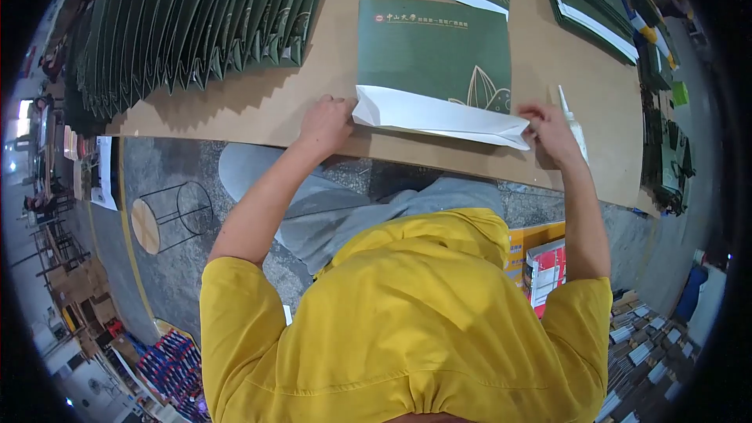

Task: Folding and applying adhesive to green paper bags at a workspace.

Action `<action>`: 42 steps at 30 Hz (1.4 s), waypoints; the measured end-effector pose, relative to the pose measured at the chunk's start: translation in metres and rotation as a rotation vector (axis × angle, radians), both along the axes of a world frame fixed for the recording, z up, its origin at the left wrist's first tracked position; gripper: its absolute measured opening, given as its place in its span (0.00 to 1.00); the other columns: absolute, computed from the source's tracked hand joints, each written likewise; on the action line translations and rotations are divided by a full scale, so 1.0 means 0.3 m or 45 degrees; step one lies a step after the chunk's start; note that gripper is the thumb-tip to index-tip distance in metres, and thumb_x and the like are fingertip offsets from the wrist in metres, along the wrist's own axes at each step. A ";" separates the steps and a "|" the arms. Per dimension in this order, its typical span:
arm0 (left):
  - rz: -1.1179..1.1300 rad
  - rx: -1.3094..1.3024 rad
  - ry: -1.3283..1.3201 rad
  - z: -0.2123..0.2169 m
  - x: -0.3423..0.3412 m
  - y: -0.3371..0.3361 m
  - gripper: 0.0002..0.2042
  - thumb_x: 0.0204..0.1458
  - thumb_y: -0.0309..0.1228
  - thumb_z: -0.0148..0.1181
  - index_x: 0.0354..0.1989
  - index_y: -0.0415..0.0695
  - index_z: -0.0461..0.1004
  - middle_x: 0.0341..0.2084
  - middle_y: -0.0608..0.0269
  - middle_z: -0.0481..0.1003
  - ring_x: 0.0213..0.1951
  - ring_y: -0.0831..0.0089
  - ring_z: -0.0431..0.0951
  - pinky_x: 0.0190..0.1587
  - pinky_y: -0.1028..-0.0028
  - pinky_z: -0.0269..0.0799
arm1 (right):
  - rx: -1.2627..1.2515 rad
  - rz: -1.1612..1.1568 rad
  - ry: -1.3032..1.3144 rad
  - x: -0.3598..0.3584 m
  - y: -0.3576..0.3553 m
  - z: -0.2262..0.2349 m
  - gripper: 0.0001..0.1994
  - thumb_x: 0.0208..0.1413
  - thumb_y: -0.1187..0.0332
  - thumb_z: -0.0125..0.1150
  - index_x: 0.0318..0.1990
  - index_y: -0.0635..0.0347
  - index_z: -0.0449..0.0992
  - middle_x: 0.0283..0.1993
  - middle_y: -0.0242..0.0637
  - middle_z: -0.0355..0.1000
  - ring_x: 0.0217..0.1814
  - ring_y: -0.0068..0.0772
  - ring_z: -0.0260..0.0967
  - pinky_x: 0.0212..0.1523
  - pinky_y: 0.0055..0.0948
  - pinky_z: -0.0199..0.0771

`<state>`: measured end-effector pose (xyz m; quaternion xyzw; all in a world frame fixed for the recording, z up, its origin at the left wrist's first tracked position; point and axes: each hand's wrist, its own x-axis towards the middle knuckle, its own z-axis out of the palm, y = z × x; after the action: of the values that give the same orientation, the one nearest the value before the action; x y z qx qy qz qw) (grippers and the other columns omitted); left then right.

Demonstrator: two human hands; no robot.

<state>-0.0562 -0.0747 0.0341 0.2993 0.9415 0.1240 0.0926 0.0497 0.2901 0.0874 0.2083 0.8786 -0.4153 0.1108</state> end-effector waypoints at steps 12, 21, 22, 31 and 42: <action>-0.038 0.087 0.118 -0.011 0.049 -0.005 0.08 0.39 0.26 0.59 0.29 0.43 0.70 0.27 0.57 0.73 0.37 0.57 0.71 0.40 0.59 0.66 | 0.514 1.243 0.321 -0.242 -0.597 -0.052 0.08 0.48 0.71 0.55 0.36 0.56 0.77 0.33 0.46 0.75 0.34 0.46 0.74 0.34 0.40 0.73; 0.465 1.246 -0.795 -0.015 0.055 -0.062 0.10 0.51 0.27 0.49 0.38 0.36 0.71 0.34 0.53 0.76 0.39 0.53 0.74 0.42 0.63 0.68 | 0.644 1.385 0.530 -0.227 -0.650 -0.088 0.07 0.45 0.71 0.54 0.34 0.57 0.72 0.31 0.42 0.74 0.33 0.43 0.75 0.32 0.39 0.74; 0.418 1.146 -0.716 -0.007 0.066 -0.065 0.11 0.53 0.28 0.47 0.41 0.35 0.71 0.34 0.50 0.76 0.38 0.52 0.74 0.41 0.64 0.69 | 0.645 1.404 0.530 -0.232 -0.650 -0.084 0.08 0.46 0.71 0.54 0.35 0.57 0.72 0.31 0.41 0.74 0.32 0.42 0.75 0.31 0.39 0.75; 0.279 0.490 -0.258 0.080 0.098 0.000 0.12 0.54 0.30 0.44 0.40 0.36 0.70 0.26 0.39 0.73 0.32 0.44 0.74 0.36 0.55 0.69 | 0.677 1.255 0.604 -0.243 -0.681 -0.156 0.07 0.49 0.68 0.51 0.35 0.59 0.70 0.25 0.40 0.74 0.27 0.42 0.74 0.25 0.39 0.74; 0.250 0.507 -0.156 0.066 0.125 0.035 0.12 0.55 0.31 0.44 0.36 0.35 0.71 0.23 0.39 0.73 0.29 0.42 0.74 0.36 0.50 0.68 | 0.690 1.576 0.383 -0.147 -0.630 -0.060 0.15 0.48 0.71 0.52 0.45 0.64 0.70 0.42 0.45 0.67 0.43 0.42 0.69 0.34 0.36 0.75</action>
<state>-0.0189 -0.0643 0.0538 0.2105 0.9157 0.3337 0.0762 0.0056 0.1011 0.0693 -0.3708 0.9144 -0.0660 0.1483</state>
